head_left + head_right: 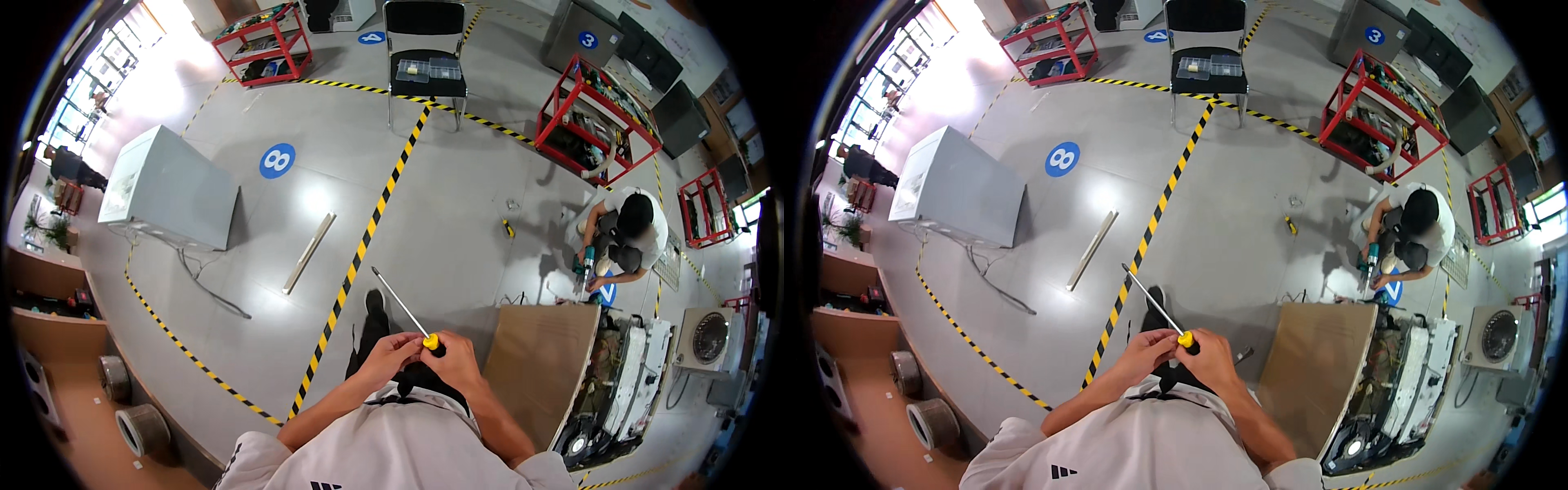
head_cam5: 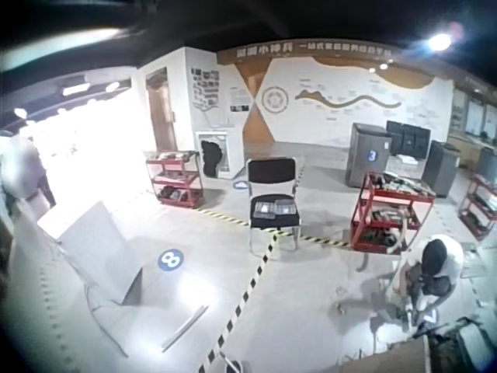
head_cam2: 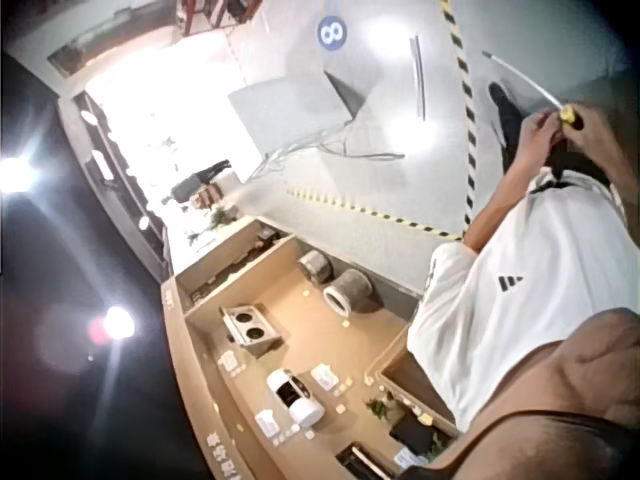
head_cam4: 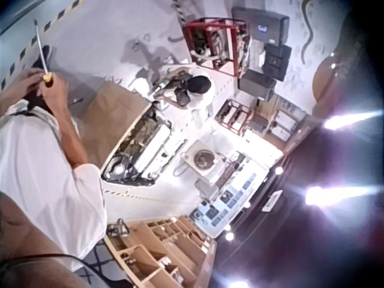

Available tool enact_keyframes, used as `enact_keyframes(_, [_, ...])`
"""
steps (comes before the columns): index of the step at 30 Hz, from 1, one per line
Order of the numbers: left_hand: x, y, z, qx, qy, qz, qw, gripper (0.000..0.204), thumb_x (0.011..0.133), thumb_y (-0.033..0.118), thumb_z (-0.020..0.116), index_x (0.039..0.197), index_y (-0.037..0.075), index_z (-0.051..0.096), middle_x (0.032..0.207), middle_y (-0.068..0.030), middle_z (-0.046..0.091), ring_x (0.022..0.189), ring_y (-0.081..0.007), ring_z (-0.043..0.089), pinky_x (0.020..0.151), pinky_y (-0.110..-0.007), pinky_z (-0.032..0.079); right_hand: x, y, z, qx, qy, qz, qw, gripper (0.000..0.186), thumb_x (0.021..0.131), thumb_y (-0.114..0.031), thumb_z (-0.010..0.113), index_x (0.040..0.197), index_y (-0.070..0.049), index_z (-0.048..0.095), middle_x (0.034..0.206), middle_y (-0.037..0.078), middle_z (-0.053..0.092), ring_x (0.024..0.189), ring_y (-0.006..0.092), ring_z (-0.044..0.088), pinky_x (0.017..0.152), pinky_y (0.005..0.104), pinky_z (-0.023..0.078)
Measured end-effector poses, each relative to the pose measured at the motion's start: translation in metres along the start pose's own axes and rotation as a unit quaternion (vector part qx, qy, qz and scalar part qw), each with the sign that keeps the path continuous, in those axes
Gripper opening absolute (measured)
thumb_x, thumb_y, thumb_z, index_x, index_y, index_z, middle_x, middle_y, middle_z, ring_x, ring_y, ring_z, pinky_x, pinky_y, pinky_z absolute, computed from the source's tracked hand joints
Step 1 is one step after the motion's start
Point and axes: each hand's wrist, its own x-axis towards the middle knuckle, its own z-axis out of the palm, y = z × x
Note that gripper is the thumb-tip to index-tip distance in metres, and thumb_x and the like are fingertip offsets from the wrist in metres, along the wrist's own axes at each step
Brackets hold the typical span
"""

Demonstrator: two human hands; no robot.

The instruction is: The person unscrews and removes components from an appliance using a screwdriver, handles the detached screws by hand, and places them into a small storage case.

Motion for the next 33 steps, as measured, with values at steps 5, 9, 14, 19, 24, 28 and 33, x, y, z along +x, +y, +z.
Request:
enact_keyframes(5, [0.074, 0.087, -0.026, 0.015, -0.055, -0.012, 0.998, 0.03, 0.091, 0.015, 0.052, 0.115, -0.003, 0.052, 0.104, -0.0058, 0.058, 0.097, -0.0094, 0.055, 0.089, -0.023, 0.045, 0.102, -0.008, 0.002, -0.053, 0.062, 0.003, 0.997, 0.022, 0.071, -0.018, 0.065, 0.082, 0.0, 0.06, 0.078, 0.015, 0.06, 0.071, 0.0335, 0.058, 0.062, 0.0387, 0.046])
enact_keyframes(9, [0.129, 0.16, -0.052, 0.023, -0.071, -0.025, 0.997, 0.027, 0.091, 0.013, 0.049, 0.112, -0.003, 0.054, 0.097, -0.0038, 0.057, 0.088, -0.0078, 0.055, 0.084, -0.022, 0.045, 0.185, -0.041, 0.001, -0.105, 0.087, 0.011, 0.991, 0.021, 0.072, -0.021, 0.065, 0.08, -0.001, 0.06, 0.077, 0.015, 0.06, 0.072, 0.0341, 0.058, 0.062, 0.0407, 0.046])
enact_keyframes(14, [0.191, 0.23, -0.076, -0.013, -0.099, -0.022, 0.995, 0.025, 0.092, 0.012, 0.045, 0.109, -0.004, 0.054, 0.09, -0.0034, 0.055, 0.082, -0.0099, 0.054, 0.085, -0.027, 0.046, 0.278, -0.066, -0.008, -0.146, 0.099, 0.021, 0.984, 0.02, 0.072, -0.02, 0.064, 0.08, -0.002, 0.061, 0.079, 0.013, 0.06, 0.073, 0.0334, 0.058, 0.062, 0.0412, 0.047])
enact_keyframes(19, [0.257, 0.287, -0.082, -0.048, -0.095, -0.045, 0.993, 0.026, 0.093, 0.011, 0.044, 0.112, -0.005, 0.052, 0.098, -0.0068, 0.058, 0.091, -0.0138, 0.057, 0.089, -0.031, 0.047, 0.357, -0.067, -0.026, -0.087, 0.097, 0.037, 0.991, 0.021, 0.073, -0.018, 0.064, 0.085, -0.002, 0.061, 0.078, 0.015, 0.06, 0.073, 0.033, 0.058, 0.063, 0.0388, 0.046])
enact_keyframes(24, [0.326, 0.347, -0.076, -0.05, -0.049, -0.051, 0.996, 0.025, 0.093, 0.011, 0.045, 0.111, -0.004, 0.052, 0.102, -0.0093, 0.059, 0.094, -0.0162, 0.058, 0.088, -0.03, 0.048, 0.444, -0.044, -0.06, 0.005, 0.089, 0.032, 0.995, 0.022, 0.074, -0.02, 0.067, 0.087, -0.002, 0.063, 0.079, 0.014, 0.062, 0.073, 0.0327, 0.06, 0.062, 0.0365, 0.047])
enact_keyframes(28, [0.4, 0.401, -0.07, -0.04, -0.056, 0.019, 0.997, 0.023, 0.091, 0.009, 0.049, 0.11, -0.004, 0.052, 0.103, -0.0119, 0.059, 0.091, -0.0173, 0.059, 0.086, -0.029, 0.049, 0.523, -0.022, -0.104, 0.056, 0.112, 0.001, 0.992, 0.022, 0.075, -0.019, 0.068, 0.087, -0.001, 0.064, 0.079, 0.014, 0.064, 0.072, 0.0302, 0.062, 0.063, 0.0334, 0.048])
enact_keyframes(33, [0.487, 0.47, -0.045, -0.01, 0.004, 0.032, 0.999, 0.019, 0.089, 0.002, 0.049, 0.106, -0.005, 0.051, 0.1, -0.0139, 0.058, 0.09, -0.0216, 0.059, 0.086, -0.035, 0.05, 0.602, 0.012, -0.18, 0.092, 0.138, 0.097, 0.982, 0.024, 0.075, -0.02, 0.069, 0.087, 0.0, 0.065, 0.077, 0.014, 0.065, 0.07, 0.0225, 0.064, 0.064, 0.0309, 0.048])
